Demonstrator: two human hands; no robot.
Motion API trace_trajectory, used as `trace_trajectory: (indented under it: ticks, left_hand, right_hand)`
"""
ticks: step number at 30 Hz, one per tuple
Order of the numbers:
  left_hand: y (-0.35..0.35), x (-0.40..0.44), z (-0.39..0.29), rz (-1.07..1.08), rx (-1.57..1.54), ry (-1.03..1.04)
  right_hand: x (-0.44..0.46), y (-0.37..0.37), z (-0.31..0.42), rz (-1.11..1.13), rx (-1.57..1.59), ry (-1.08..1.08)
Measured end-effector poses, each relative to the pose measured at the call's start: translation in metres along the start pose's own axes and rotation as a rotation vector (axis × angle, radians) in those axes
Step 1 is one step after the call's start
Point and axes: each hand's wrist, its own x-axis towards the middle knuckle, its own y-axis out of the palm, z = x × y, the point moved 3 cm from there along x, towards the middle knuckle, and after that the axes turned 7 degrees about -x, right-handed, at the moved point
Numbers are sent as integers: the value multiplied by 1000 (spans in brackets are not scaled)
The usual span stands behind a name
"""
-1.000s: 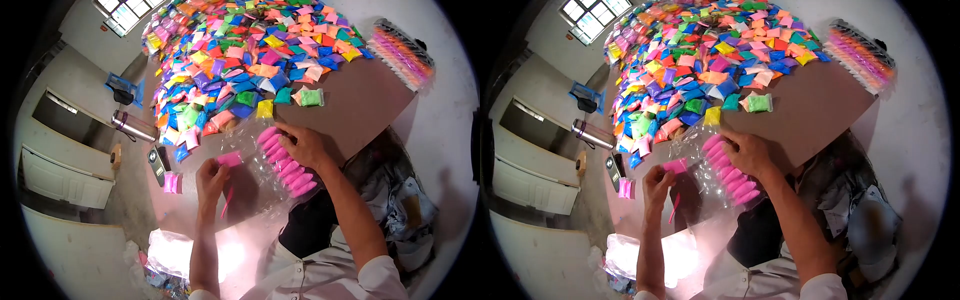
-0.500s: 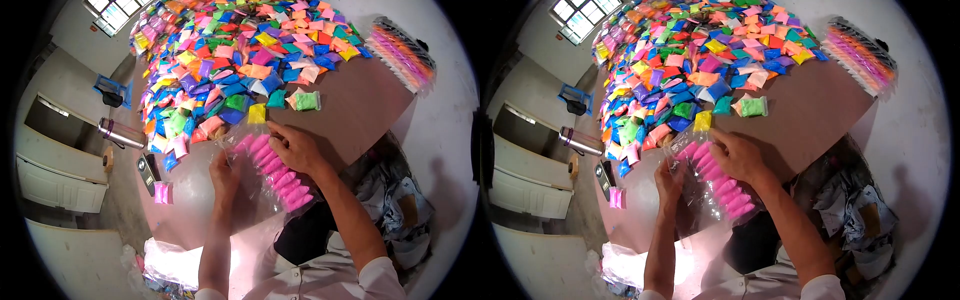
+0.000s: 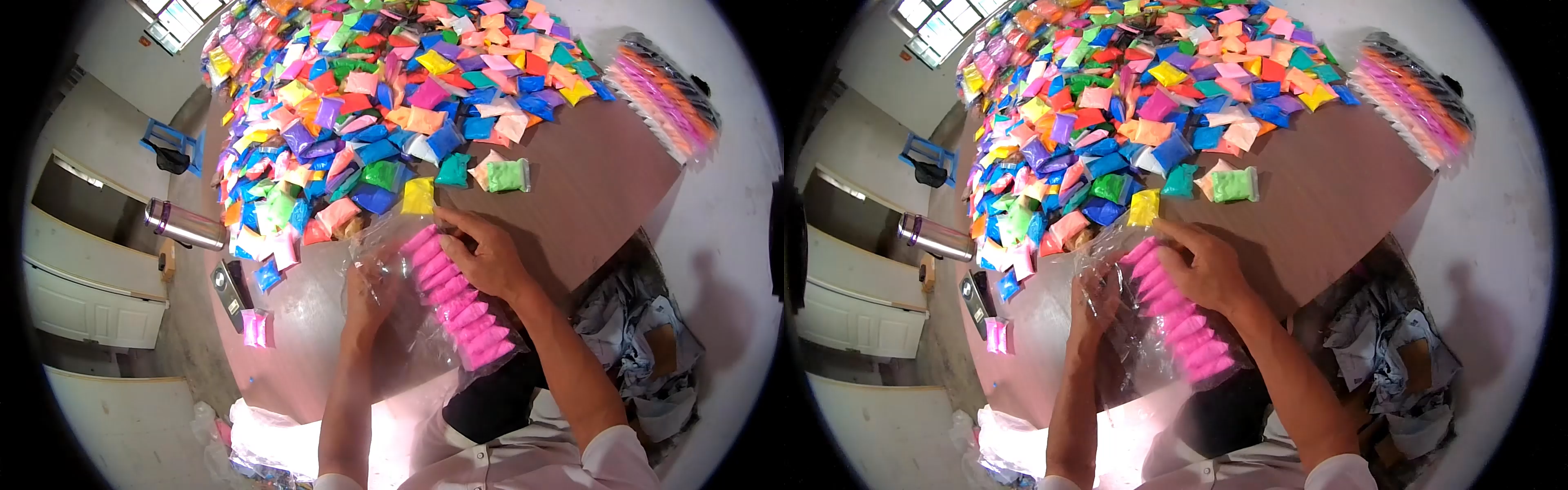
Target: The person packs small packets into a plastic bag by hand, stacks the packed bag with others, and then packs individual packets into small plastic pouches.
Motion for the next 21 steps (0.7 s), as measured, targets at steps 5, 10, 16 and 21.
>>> trace_trajectory:
  ticks: [5, 10, 16, 21]
  left_hand:
    - [13, 4, -2, -34, -60, 32]
    - [13, -1, -52, -127, 106, 80]
    - [-41, -52, -62, -183, 483, 167]
    - [-163, -107, -59, -520, 921, 181]
  right_hand:
    - [0, -2, 2, -42, -57, -101]
    - [-2, 0, 1, -105, 13, -117]
    - [-4, 2, -5, -109, 15, -97]
    - [-6, 2, -6, -77, 72, -9]
